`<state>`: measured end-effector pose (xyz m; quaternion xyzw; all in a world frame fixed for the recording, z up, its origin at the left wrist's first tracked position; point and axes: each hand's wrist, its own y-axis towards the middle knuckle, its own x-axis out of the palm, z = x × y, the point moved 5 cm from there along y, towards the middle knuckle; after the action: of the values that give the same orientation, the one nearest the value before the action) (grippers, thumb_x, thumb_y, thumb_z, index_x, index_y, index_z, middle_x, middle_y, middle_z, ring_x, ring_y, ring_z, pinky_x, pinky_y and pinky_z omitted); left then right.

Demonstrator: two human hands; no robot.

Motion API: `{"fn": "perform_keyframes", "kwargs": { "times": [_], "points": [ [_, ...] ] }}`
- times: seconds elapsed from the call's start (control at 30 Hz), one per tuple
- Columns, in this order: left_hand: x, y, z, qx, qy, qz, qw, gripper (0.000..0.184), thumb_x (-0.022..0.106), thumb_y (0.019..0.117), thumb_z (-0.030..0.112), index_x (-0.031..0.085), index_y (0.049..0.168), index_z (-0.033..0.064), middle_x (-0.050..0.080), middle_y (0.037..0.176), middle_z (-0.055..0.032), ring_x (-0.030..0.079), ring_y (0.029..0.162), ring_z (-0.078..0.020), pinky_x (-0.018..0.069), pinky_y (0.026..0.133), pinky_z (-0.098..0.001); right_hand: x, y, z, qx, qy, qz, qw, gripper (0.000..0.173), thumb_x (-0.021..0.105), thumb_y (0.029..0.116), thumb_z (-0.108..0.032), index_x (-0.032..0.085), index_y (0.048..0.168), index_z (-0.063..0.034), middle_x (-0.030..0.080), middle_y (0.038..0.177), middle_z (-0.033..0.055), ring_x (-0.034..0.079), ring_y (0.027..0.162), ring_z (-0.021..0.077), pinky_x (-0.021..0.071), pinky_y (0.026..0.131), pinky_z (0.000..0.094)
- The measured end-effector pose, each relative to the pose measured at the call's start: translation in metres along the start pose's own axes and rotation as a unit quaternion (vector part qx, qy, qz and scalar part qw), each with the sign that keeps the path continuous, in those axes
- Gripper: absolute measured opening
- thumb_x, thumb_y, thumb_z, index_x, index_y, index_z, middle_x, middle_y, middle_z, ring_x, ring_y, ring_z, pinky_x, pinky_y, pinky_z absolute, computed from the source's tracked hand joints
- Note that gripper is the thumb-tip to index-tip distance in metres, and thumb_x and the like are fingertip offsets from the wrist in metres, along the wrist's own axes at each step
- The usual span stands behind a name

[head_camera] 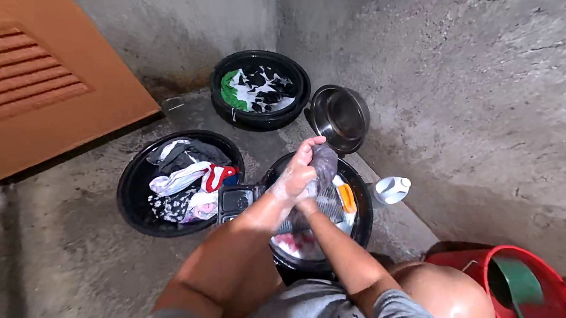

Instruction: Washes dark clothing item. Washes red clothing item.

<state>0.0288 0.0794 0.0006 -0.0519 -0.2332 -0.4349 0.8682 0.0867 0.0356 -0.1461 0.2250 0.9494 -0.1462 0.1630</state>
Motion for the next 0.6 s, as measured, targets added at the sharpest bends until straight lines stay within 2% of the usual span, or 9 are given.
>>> {"fn": "perform_keyframes", "kwargs": {
  "times": [0.07,0.13,0.2,0.27,0.3,0.37,0.43,0.5,0.6],
  "points": [
    [0.005,-0.006,0.013,0.025,-0.129,-0.047,0.99,0.061,0.061,0.0852,0.01,0.046,0.141,0.0297,0.064,0.119,-0.0046,0.065,0.098,-0.0162,0.0566,0.082,-0.0373,-0.001,0.005,0.004,-0.031,0.075,0.056,0.995,0.054,0.077,0.0876,-0.012,0.057,0.132,0.0101,0.067,0.126,0.0193,0.062,0.118,0.0174,0.0478,0.107,0.0317],
    [0.001,-0.01,0.028,0.052,-0.248,-0.089,0.963,0.055,0.064,0.0829,0.022,0.056,0.136,0.0315,0.066,0.121,-0.006,0.066,0.105,-0.0206,0.0563,0.089,-0.043,-0.015,0.018,0.002,-0.096,0.168,0.128,0.973,0.058,0.071,0.0911,-0.009,0.047,0.14,0.0119,0.063,0.131,0.0212,0.061,0.121,0.016,0.0489,0.107,0.0289],
    [-0.013,-0.009,0.042,0.073,-0.331,-0.095,0.936,0.059,0.068,0.0765,0.042,0.062,0.134,0.0318,0.067,0.122,-0.0092,0.065,0.109,-0.0277,0.0553,0.091,-0.0518,-0.036,0.019,-0.029,-0.109,0.304,0.176,0.93,0.05,0.063,0.0949,-0.003,0.044,0.14,0.0091,0.063,0.123,0.0189,0.064,0.111,0.0144,0.0554,0.096,0.0297],
    [-0.036,-0.005,0.05,0.096,-0.369,-0.008,0.924,0.07,0.064,0.0748,0.071,0.063,0.134,0.0341,0.068,0.123,-0.0087,0.065,0.114,-0.0313,0.0534,0.093,-0.0601,-0.057,0.017,-0.065,-0.12,0.408,0.201,0.882,0.039,0.051,0.1003,-0.004,0.044,0.137,0.0047,0.064,0.114,0.0156,0.066,0.101,0.0151,0.0592,0.087,0.0338],
    [-0.049,-0.002,0.048,0.106,-0.363,0.075,0.923,0.073,0.051,0.0799,0.082,0.061,0.136,0.0351,0.069,0.123,-0.0071,0.065,0.115,-0.0302,0.0529,0.093,-0.0611,-0.064,0.02,-0.08,-0.131,0.464,0.2,0.853,0.036,0.04,0.106,-0.014,0.045,0.138,0.0007,0.064,0.114,0.0151,0.066,0.102,0.0183,0.0595,0.087,0.0394],
    [-0.068,0.006,0.031,0.098,-0.297,0.242,0.919,0.07,0.032,0.096,0.076,0.051,0.14,0.0252,0.066,0.126,-0.0088,0.063,0.117,-0.0289,0.0527,0.096,-0.0592,-0.073,0.025,-0.112,-0.148,0.544,0.177,0.807,0.052,0.023,0.11,-0.043,0.05,0.139,-0.0103,0.066,0.119,0.0125,0.065,0.11,0.0227,0.057,0.091,0.0496],
    [-0.065,0.006,0.0,0.003,-0.231,0.335,0.914,0.065,0.04,0.1024,0.064,0.051,0.142,0.013,0.065,0.128,-0.0131,0.063,0.118,-0.0283,0.0544,0.098,-0.0539,-0.076,0.025,-0.14,-0.184,0.539,0.168,0.805,0.056,0.026,0.1074,-0.053,0.057,0.134,-0.0153,0.069,0.118,0.0078,0.066,0.111,0.0197,0.0568,0.093,0.0473],
    [-0.043,0.006,-0.023,-0.101,-0.283,0.296,0.907,0.07,0.039,0.0997,0.069,0.052,0.142,0.0148,0.066,0.128,-0.0128,0.064,0.117,-0.0286,0.0552,0.095,-0.0539,-0.073,0.023,-0.149,-0.193,0.511,0.154,0.824,0.058,0.025,0.1063,-0.056,0.057,0.136,-0.0181,0.069,0.122,0.0059,0.065,0.115,0.0179,0.0555,0.096,0.0457],
    [-0.025,0.008,-0.016,-0.107,-0.363,0.217,0.9,0.085,0.03,0.09,0.084,0.053,0.139,0.0191,0.068,0.12,-0.0131,0.067,0.11,-0.0297,0.0568,0.09,-0.0543,-0.067,0.015,-0.141,-0.147,0.546,0.085,0.82,0.067,0.012,0.1046,-0.062,0.057,0.132,-0.0214,0.069,0.114,0.0028,0.065,0.107,0.0152,0.0567,0.089,0.0428]
  ]
}}
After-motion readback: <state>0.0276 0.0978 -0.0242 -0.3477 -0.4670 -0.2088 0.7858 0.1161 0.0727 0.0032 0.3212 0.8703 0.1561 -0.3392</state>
